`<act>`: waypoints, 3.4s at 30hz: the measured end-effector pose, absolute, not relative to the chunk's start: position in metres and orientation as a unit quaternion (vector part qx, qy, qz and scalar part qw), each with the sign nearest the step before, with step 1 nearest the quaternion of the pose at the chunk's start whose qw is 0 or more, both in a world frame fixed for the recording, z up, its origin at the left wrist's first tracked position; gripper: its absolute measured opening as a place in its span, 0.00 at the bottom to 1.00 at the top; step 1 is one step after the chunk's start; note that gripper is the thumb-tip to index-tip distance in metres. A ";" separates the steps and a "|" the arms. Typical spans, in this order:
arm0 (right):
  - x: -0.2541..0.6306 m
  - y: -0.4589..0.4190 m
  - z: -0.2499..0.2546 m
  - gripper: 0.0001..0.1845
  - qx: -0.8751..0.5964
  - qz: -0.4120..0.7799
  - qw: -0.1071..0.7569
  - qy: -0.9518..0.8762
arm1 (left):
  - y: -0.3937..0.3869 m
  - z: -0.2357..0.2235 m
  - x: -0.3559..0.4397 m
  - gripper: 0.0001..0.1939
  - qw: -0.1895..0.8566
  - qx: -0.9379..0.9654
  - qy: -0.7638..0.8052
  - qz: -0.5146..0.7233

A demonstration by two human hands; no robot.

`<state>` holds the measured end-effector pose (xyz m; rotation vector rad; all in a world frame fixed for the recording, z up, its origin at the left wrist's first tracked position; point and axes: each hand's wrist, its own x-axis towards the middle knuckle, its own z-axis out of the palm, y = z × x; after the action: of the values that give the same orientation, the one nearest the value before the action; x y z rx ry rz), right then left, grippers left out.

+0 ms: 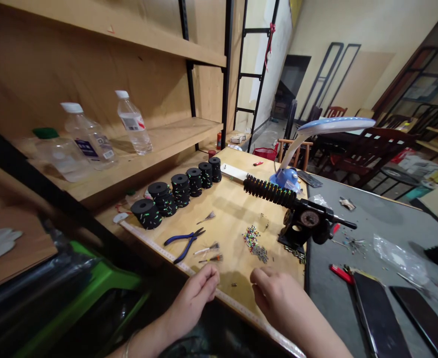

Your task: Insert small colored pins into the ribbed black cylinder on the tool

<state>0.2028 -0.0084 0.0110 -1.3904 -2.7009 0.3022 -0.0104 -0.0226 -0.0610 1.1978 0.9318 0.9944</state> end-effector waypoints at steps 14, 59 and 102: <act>0.214 0.001 0.037 0.13 -0.415 0.113 0.079 -0.899 | -0.016 -0.067 -0.009 0.12 0.543 0.576 0.438 0.426; 0.234 0.019 0.074 0.11 -0.452 0.196 0.121 -0.862 | 0.014 -0.040 0.028 0.07 0.587 0.633 0.344 0.369; 0.233 0.021 0.071 0.10 -0.451 0.179 0.104 -0.868 | 0.022 -0.021 0.059 0.10 0.668 0.544 0.292 0.416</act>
<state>0.2333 0.0207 0.0706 -1.3306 -2.5613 0.5274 0.0595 0.0222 -0.0209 1.2281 0.6586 0.9378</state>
